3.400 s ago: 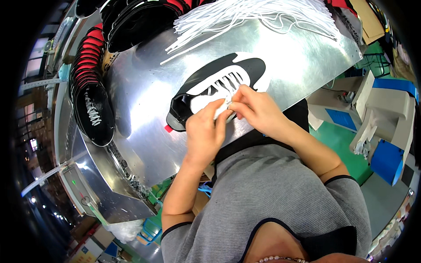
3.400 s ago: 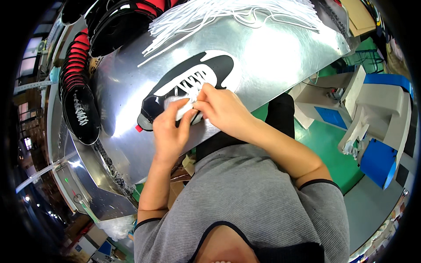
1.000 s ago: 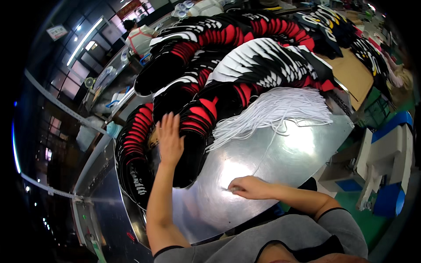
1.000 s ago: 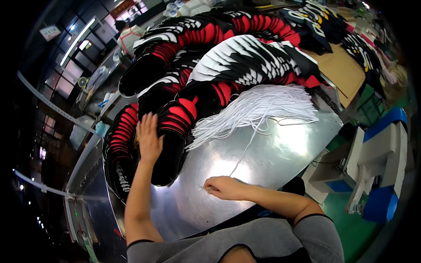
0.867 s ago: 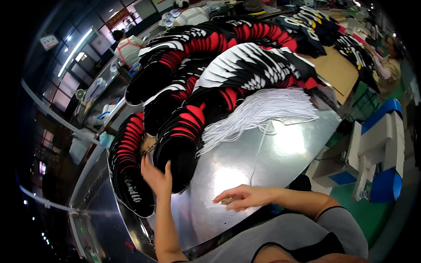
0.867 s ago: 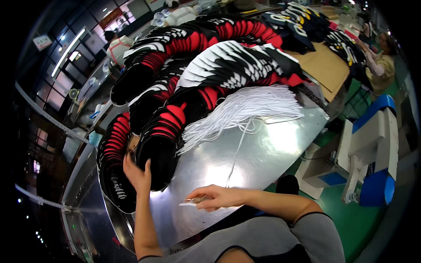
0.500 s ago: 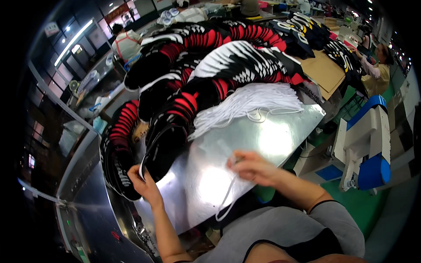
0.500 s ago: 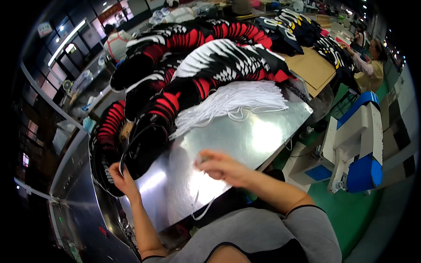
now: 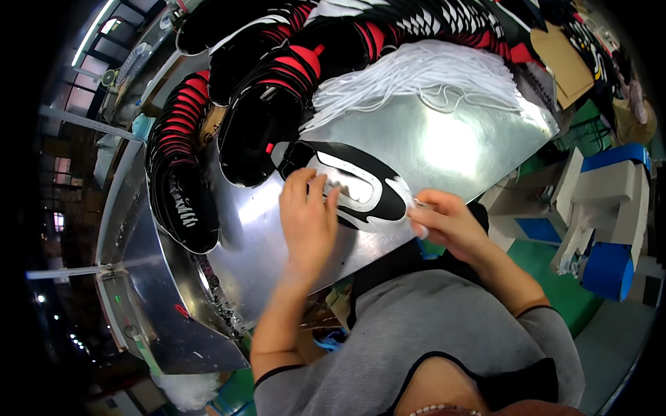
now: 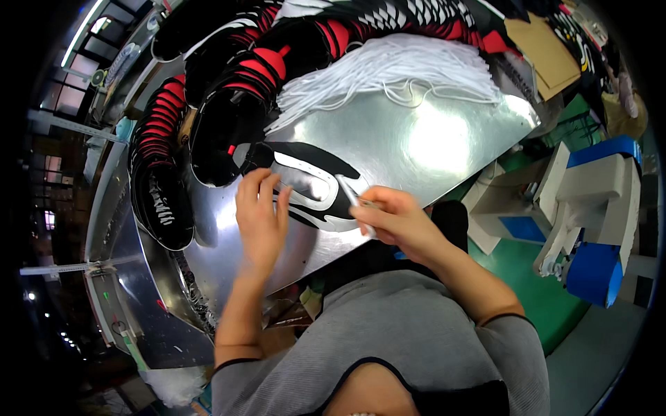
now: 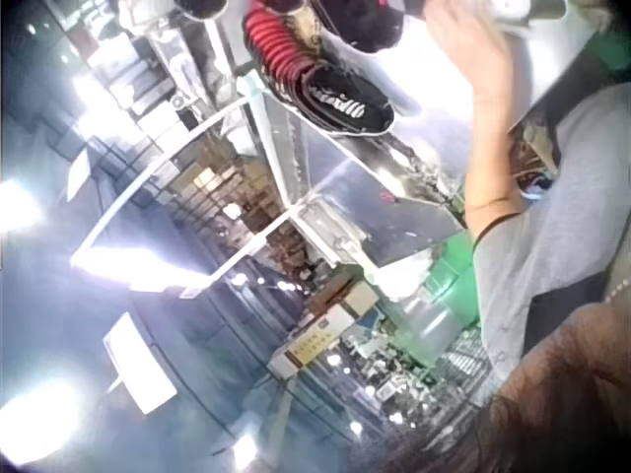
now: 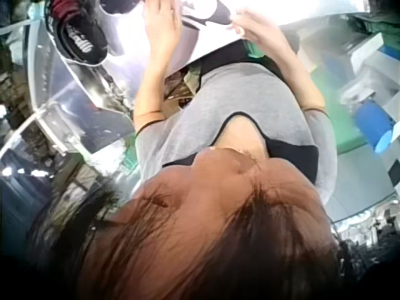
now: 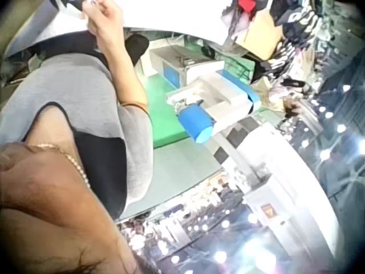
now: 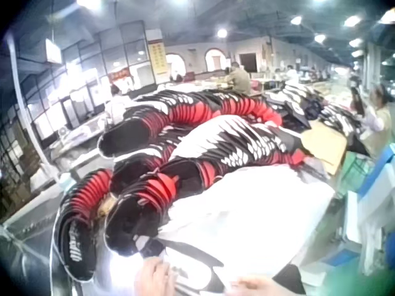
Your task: The person threads white laces through the eyelets of black shoe uppers by hand, working on multiple pieces sequentially at a metal table.
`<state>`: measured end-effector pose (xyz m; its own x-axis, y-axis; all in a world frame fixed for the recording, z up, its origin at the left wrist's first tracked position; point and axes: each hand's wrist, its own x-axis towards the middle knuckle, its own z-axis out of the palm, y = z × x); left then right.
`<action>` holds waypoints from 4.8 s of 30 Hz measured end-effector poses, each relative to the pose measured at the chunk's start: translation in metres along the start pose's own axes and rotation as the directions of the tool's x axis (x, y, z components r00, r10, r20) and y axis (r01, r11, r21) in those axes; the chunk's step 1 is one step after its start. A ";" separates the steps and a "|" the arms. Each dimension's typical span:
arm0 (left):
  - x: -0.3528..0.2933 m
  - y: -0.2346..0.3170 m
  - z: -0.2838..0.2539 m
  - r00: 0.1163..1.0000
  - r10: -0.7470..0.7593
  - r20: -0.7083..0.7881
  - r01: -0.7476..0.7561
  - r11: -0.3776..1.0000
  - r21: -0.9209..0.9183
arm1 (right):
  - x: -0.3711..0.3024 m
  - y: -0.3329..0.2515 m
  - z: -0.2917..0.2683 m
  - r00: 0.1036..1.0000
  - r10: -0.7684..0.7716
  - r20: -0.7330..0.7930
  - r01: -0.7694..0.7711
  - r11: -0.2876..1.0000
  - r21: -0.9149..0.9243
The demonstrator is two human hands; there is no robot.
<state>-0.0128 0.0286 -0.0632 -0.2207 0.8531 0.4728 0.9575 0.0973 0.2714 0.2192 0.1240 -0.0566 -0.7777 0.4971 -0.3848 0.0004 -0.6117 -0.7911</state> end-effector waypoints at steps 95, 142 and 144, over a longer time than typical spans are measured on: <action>0.055 -0.001 -0.048 0.949 -0.315 0.027 0.287 0.825 -0.487 | -0.013 0.062 -0.057 0.952 0.063 0.299 0.262 0.335 -0.905; 0.019 0.018 0.042 0.832 -0.009 0.554 0.249 0.900 -0.358 | 0.067 0.020 -0.018 0.955 -0.295 0.035 0.138 0.338 -0.931; 0.016 0.022 0.044 0.850 0.029 0.527 0.167 0.932 -0.322 | 0.078 0.027 -0.009 0.958 -0.282 0.056 0.149 0.320 -0.936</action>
<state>0.0127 0.0666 -0.0863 -0.0620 0.9976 -0.0319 0.7958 0.0687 0.6017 0.1647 0.1520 -0.1119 -0.7802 0.6143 -0.1184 0.4723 0.4543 -0.7554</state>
